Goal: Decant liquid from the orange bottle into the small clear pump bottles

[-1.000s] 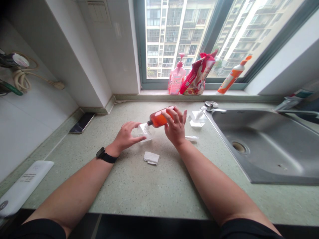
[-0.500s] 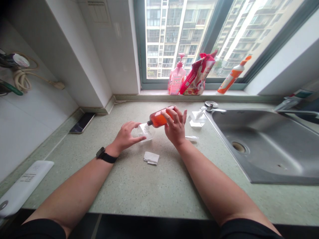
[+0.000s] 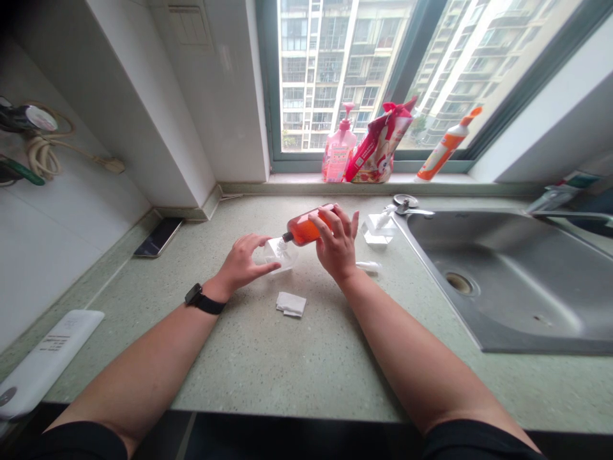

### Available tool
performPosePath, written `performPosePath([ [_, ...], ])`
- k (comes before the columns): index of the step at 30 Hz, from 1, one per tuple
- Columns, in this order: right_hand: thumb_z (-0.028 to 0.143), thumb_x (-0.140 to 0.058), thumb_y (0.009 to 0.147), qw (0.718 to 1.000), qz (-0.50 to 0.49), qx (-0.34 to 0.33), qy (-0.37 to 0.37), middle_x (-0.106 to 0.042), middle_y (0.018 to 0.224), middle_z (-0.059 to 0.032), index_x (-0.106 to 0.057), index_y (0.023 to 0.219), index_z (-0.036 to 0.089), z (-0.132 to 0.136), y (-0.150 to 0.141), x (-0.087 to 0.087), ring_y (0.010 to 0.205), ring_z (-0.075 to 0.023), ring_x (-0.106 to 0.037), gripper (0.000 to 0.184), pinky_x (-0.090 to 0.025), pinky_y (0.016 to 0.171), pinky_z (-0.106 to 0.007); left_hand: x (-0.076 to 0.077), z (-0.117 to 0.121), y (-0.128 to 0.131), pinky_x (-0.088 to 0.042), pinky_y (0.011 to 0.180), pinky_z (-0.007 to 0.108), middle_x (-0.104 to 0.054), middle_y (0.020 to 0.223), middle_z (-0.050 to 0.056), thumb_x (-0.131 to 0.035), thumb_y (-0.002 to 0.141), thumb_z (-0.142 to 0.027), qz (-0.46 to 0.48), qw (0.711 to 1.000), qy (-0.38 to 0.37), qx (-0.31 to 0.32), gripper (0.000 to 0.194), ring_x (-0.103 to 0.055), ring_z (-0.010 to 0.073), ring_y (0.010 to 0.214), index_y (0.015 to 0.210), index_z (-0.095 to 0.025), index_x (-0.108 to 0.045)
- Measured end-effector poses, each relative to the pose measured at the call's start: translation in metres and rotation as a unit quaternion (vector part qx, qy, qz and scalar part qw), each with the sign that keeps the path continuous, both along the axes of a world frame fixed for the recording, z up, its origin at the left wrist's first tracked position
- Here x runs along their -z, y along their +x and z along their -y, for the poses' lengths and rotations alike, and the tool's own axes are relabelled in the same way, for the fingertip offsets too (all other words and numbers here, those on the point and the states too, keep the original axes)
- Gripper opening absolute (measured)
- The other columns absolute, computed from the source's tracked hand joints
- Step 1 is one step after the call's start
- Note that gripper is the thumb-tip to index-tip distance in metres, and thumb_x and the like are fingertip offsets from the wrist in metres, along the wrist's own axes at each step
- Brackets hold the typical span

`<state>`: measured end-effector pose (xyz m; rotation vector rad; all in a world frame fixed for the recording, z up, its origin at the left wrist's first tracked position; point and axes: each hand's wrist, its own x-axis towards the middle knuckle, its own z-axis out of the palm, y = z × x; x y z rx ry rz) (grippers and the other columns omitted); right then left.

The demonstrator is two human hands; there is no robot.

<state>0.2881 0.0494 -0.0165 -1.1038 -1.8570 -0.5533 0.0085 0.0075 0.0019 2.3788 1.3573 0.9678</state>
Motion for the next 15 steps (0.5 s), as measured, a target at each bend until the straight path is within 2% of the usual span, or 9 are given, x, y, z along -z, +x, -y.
performPosePath([
  [5,0.007,-0.059,0.09,1.0,0.002,0.001,-0.005,-0.061,0.151,-0.0069,-0.052,0.155,0.039,-0.0007,0.0008,0.0007,0.156,-0.0374,-0.043,0.073,-0.016,0.133,-0.076,-0.0003,0.0,-0.0005,-0.048,0.108,0.054,-0.076,0.119,0.01,-0.08,0.088,-0.07,0.001,1.0,0.001,0.002,0.065,-0.069,0.0323,0.112,0.129,-0.021,-0.067],
  [15,0.007,-0.061,0.091,1.0,0.005,0.006,0.002,-0.062,0.151,-0.0077,-0.054,0.152,0.036,-0.0012,0.0003,0.0006,0.156,-0.0355,-0.043,0.068,-0.016,0.134,-0.073,-0.0004,0.0014,-0.0002,-0.051,0.107,0.052,-0.075,0.118,0.008,-0.084,0.087,-0.065,-0.007,1.0,0.02,-0.01,0.062,-0.07,0.0318,0.113,0.13,-0.023,-0.067],
])
